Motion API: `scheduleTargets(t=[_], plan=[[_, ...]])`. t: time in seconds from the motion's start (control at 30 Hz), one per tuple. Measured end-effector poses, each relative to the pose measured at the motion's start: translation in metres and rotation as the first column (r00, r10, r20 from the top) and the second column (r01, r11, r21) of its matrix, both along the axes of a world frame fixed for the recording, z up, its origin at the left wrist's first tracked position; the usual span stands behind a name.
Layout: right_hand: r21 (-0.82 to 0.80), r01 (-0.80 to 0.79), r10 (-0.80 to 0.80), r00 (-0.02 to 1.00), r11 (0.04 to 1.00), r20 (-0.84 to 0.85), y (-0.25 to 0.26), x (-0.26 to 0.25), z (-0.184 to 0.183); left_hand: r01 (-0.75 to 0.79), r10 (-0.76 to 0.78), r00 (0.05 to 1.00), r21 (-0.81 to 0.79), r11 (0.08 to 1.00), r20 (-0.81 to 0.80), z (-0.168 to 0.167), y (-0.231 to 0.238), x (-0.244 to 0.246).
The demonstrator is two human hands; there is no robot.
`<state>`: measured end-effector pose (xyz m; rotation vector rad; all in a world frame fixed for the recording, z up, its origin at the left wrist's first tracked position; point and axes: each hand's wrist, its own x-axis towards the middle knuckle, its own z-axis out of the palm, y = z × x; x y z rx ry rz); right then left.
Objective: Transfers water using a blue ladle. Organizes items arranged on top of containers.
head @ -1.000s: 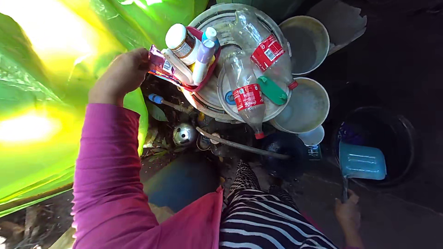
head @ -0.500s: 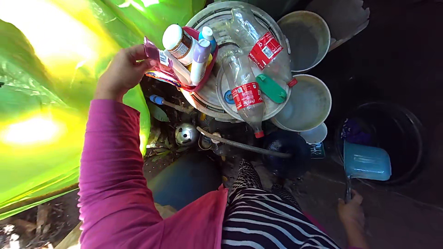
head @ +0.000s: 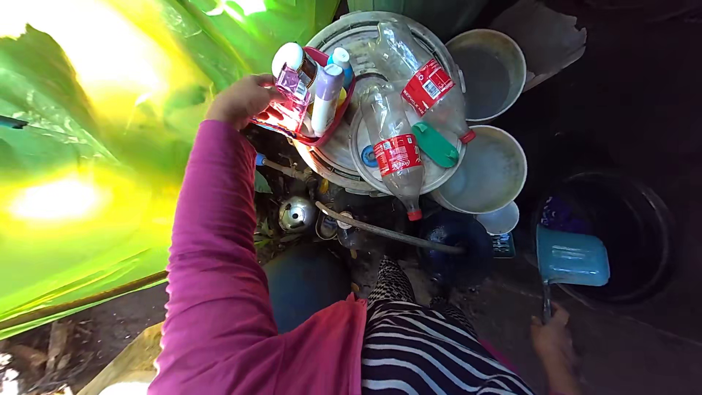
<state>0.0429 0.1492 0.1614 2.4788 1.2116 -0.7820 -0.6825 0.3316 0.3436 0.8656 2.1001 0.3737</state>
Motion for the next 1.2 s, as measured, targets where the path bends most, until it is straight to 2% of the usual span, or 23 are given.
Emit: scheduleTargets(t=[0.07,0.17,0.33,0.43,0.7,0.87,1.0,1.13,1.2], plan=[[-0.006,-0.001,0.001,1.0,1.0,-0.006,0.0,0.0,0.001,-0.137,0.132,0.987,0.053,0.989,0.096,-0.004,-0.001,0.0],[-0.003,-0.002,0.002,1.0,1.0,-0.016,-0.001,0.001,0.004,-0.253,0.231,0.956,0.112,0.961,0.182,0.0,-0.007,0.004],[-0.019,-0.011,0.011,1.0,1.0,0.0,-0.004,0.004,0.001,-0.308,0.256,0.94,0.242,0.92,0.225,0.024,-0.018,0.002],[-0.021,-0.012,0.012,1.0,1.0,-0.005,-0.004,0.005,-0.003,-0.297,0.24,0.942,0.257,0.92,0.233,0.027,-0.022,0.001],[-0.031,-0.032,0.032,0.999,0.999,-0.016,-0.009,0.005,-0.005,-0.103,0.088,0.992,0.194,0.976,0.088,0.005,-0.03,0.006],[-0.022,-0.005,0.005,1.0,1.0,-0.012,-0.01,0.006,-0.005,0.0,0.006,0.998,0.097,0.995,-0.057,0.016,-0.03,-0.002],[-0.023,-0.002,0.002,1.0,1.0,-0.011,-0.012,0.008,-0.006,-0.018,0.022,0.999,0.145,0.989,-0.024,0.032,-0.033,0.007],[-0.02,-0.01,0.009,1.0,1.0,-0.026,-0.011,0.004,-0.003,0.241,-0.222,0.953,0.067,0.968,-0.206,0.029,-0.029,0.015],[-0.036,-0.006,0.005,1.0,0.999,-0.022,-0.01,0.001,-0.001,0.291,-0.28,0.941,0.028,0.956,-0.192,0.031,-0.028,0.021]])
